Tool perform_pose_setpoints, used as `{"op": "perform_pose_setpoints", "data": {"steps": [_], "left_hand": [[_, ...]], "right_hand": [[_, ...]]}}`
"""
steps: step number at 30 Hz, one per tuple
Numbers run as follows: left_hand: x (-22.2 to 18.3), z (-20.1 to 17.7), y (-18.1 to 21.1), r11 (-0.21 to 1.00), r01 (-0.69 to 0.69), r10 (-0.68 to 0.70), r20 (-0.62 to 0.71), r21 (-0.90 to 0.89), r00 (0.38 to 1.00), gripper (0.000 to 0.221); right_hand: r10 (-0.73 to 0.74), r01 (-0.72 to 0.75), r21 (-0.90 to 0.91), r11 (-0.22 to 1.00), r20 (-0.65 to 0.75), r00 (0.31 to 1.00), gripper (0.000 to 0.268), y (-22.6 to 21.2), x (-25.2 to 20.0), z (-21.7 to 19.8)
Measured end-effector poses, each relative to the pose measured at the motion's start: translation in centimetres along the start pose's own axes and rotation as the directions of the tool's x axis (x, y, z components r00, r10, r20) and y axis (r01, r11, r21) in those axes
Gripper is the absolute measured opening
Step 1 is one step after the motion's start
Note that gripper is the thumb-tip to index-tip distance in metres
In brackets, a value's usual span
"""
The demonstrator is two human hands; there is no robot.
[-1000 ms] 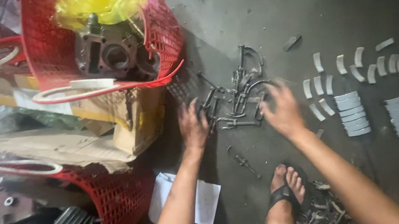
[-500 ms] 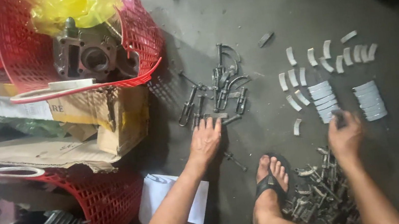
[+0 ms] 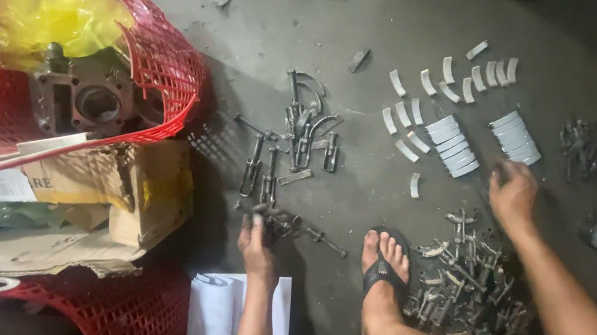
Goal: Sorting and inspecting motorcycle engine rocker arms and bolts on the workshop floor.
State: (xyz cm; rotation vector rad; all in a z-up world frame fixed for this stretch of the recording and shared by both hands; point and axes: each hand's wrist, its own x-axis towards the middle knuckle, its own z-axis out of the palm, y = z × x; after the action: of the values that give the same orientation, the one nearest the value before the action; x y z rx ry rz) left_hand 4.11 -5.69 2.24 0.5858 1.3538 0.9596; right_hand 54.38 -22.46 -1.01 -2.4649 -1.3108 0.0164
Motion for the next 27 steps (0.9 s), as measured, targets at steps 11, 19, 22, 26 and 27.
{"op": "perform_pose_setpoints", "data": {"steps": [11,19,22,26,27], "left_hand": [[8.9,-2.2,-0.2,0.288,-0.336,0.724,0.026,0.897,0.689,0.034],[22.4,2.2,-5.2,0.099,-0.554,0.713,0.33,0.827,0.619,0.039],[21.5,8.2,-0.6,0.46,-0.509,0.423,0.324,0.727,0.846,0.049],[19.1,11.1,0.3,0.456,-0.615,0.319,0.527,0.643,0.788,0.046],[17.8,11.0,1.4,0.456,-0.608,0.317,0.519,0.65,0.793,0.046]], "right_hand": [[-0.216,0.216,-0.005,0.976,-0.029,0.976,0.024,-0.5,3.7,-0.3],[-0.323,0.276,0.239,0.931,0.19,0.927,0.052,-16.9,10.7,1.4],[-0.369,0.274,0.309,0.911,0.312,0.875,0.073,-23.2,15.7,5.0],[-0.33,0.25,0.227,0.941,0.462,0.823,0.1,-27.6,20.6,11.9],[-0.336,0.252,0.233,0.939,0.468,0.818,0.1,-27.9,20.3,13.0]]}}
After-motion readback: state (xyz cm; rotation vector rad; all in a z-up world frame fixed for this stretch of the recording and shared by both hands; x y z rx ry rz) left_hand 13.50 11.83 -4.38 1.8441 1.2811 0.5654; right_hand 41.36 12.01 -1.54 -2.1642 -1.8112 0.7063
